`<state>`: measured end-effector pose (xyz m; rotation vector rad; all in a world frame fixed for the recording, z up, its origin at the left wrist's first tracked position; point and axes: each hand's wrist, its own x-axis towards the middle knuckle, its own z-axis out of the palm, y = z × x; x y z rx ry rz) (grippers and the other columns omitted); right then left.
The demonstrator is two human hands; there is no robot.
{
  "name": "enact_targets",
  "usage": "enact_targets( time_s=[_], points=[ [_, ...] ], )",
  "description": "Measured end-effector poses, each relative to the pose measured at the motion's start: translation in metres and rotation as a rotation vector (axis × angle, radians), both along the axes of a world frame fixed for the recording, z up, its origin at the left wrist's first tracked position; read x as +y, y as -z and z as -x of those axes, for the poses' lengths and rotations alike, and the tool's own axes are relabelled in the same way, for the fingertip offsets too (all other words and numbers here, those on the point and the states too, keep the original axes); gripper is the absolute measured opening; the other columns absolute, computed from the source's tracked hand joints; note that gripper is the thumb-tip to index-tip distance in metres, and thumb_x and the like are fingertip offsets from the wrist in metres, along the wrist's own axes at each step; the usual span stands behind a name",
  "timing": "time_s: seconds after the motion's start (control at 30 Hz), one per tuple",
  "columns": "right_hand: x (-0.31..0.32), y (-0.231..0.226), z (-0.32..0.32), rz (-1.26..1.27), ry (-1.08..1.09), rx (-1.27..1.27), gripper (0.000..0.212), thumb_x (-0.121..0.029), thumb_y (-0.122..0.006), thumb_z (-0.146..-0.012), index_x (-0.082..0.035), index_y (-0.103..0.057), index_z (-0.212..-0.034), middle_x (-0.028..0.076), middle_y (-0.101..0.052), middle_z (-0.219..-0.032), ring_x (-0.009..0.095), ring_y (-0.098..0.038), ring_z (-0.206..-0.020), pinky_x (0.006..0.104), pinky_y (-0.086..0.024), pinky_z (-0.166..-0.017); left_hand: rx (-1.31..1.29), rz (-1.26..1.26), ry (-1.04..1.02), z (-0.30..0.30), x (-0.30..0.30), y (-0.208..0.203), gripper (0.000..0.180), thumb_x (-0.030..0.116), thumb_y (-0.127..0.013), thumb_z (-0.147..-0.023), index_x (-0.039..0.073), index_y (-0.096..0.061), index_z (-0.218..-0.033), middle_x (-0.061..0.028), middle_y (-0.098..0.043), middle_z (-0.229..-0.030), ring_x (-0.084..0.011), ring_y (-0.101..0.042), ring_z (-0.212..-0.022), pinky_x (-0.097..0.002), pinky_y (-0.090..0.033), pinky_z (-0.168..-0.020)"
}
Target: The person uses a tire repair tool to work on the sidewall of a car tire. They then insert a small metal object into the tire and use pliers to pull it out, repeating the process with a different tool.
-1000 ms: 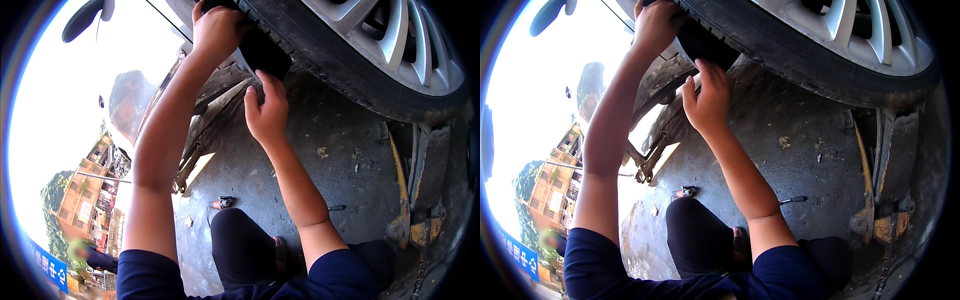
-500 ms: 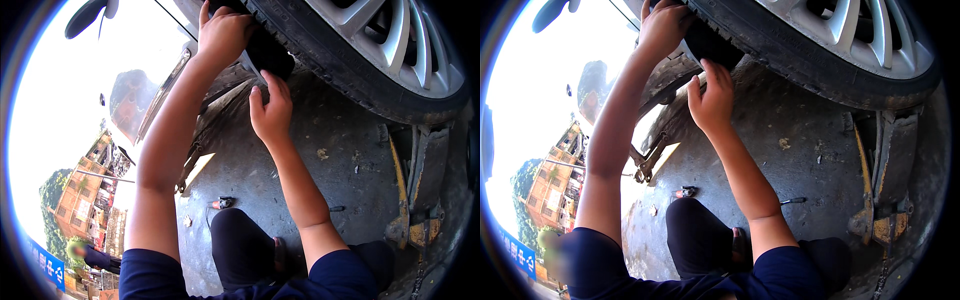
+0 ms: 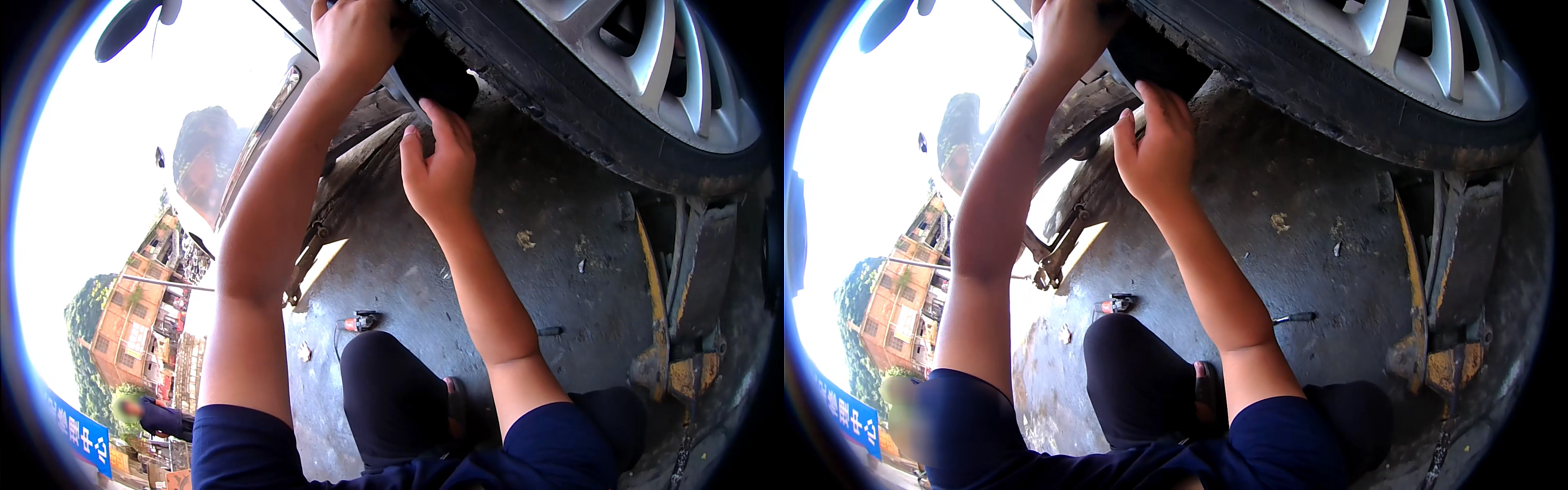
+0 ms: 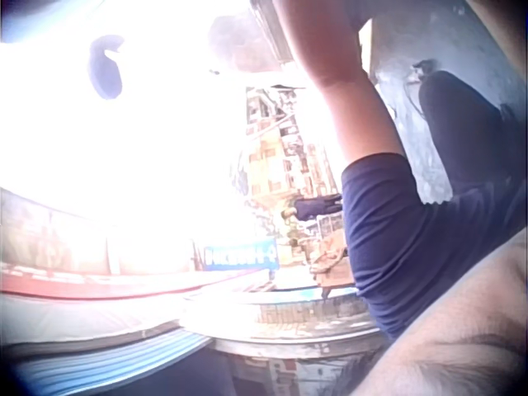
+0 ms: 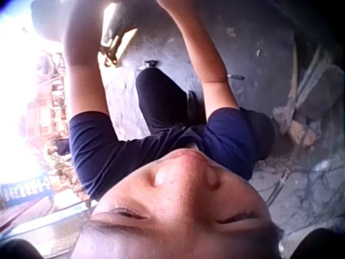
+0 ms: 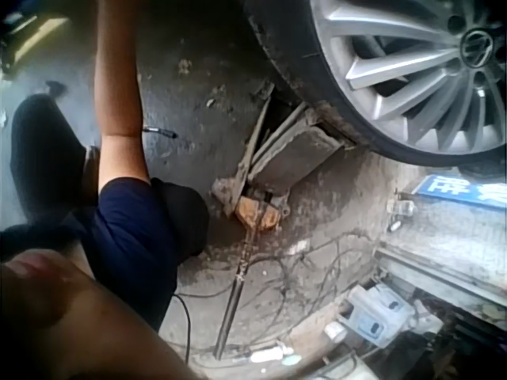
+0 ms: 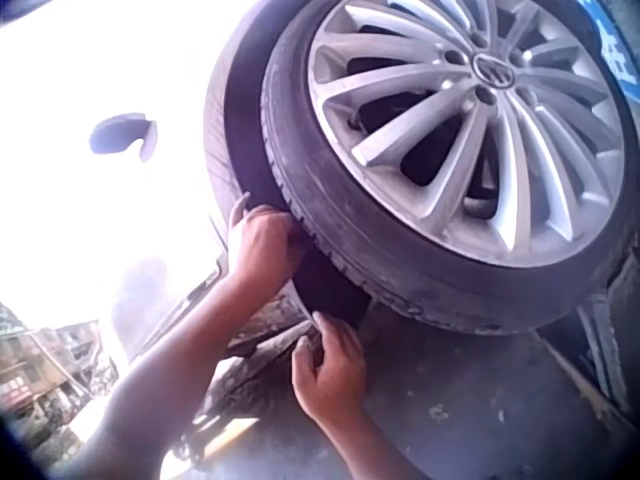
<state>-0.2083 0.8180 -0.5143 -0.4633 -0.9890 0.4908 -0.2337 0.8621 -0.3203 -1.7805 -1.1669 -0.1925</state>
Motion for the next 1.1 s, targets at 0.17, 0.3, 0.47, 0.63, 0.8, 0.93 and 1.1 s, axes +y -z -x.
enact_targets(
  time_s=[0.17, 0.3, 0.47, 0.63, 0.8, 0.93, 1.1],
  points=[
    [0.002, 0.0, 0.001, -0.015, 0.016, -0.005, 0.036, -0.011, -0.061, -0.086, 0.005, -0.059, -0.118, 0.023, -0.066, -0.114, 0.042, -0.06, -0.107, 0.0477, -0.045, -0.097, 0.012, 0.0, -0.004, -0.001, 0.0, -0.001, 0.01, 0.02, -0.075, -0.072, 0.011, -0.071, -0.074, -0.0059, -0.068, -0.078, -0.0265, -0.065, -0.091, -0.055, -0.03, -0.113],
    [0.001, -0.001, 0.001, -0.024, 0.021, -0.006, 0.037, -0.011, -0.061, -0.086, 0.005, -0.059, -0.119, 0.023, -0.065, -0.113, 0.042, -0.06, -0.106, 0.0477, -0.046, -0.097, 0.225, -0.002, -0.009, 0.009, -0.002, -0.003, 0.012, 0.024, -0.072, -0.078, 0.012, -0.072, -0.08, -0.0045, -0.065, -0.083, -0.0267, -0.061, -0.097, -0.0574, -0.026, -0.114],
    [0.004, 0.001, 0.003, -0.026, 0.037, -0.003, 0.037, -0.011, -0.061, -0.086, 0.005, -0.059, -0.119, 0.024, -0.065, -0.114, 0.042, -0.06, -0.106, 0.0478, -0.046, -0.096, 0.271, 0.079, -0.011, 0.009, -0.006, -0.008, 0.013, 0.026, -0.069, -0.082, 0.014, -0.075, -0.086, -0.0042, -0.066, -0.086, -0.0269, -0.06, -0.1, -0.0581, -0.025, -0.113],
    [0.002, -0.001, 0.003, -0.017, 0.031, 0.004, 0.036, -0.011, -0.061, -0.086, 0.005, -0.059, -0.119, 0.023, -0.065, -0.113, 0.042, -0.06, -0.106, 0.0478, -0.046, -0.096, 0.13, 0.08, -0.034, 0.0, -0.002, -0.011, 0.014, 0.026, -0.074, -0.077, 0.013, -0.077, -0.083, -0.0063, -0.069, -0.085, -0.0274, -0.064, -0.096, -0.0561, -0.03, -0.11],
    [0.001, -0.001, 0.003, -0.012, 0.023, 0.005, 0.036, -0.011, -0.06, -0.086, 0.005, -0.059, -0.118, 0.023, -0.065, -0.113, 0.041, -0.06, -0.106, 0.0478, -0.046, -0.096, 0.029, 0.05, -0.095, -0.004, 0.004, -0.009, 0.014, 0.025, -0.077, -0.071, 0.012, -0.077, -0.078, -0.0075, -0.071, -0.082, -0.028, -0.066, -0.092, -0.0551, -0.032, -0.109],
    [0.002, 0.0, 0.002, -0.015, 0.019, -0.007, 0.036, -0.011, -0.061, -0.086, 0.004, -0.059, -0.119, 0.023, -0.066, -0.113, 0.041, -0.06, -0.106, 0.0477, -0.046, -0.096, 0.129, 0.019, -0.121, 0.001, 0.005, -0.005, 0.014, 0.026, -0.073, -0.075, 0.013, -0.076, -0.079, -0.0055, -0.071, -0.083, -0.0266, -0.065, -0.097, -0.0561, -0.03, -0.111],
    [0.003, -0.001, 0.002, -0.011, 0.022, 0.019, 0.035, -0.013, -0.061, -0.087, 0.005, -0.061, -0.117, 0.023, -0.066, -0.11, 0.041, -0.061, -0.104, 0.0475, -0.046, -0.095, 0.256, 0.032, -0.147, 0.003, 0.002, -0.007, 0.015, 0.027, -0.068, -0.082, 0.013, -0.075, -0.079, -0.0037, -0.071, -0.084, -0.0255, -0.063, -0.101, -0.0566, -0.028, -0.113]
  ],
)
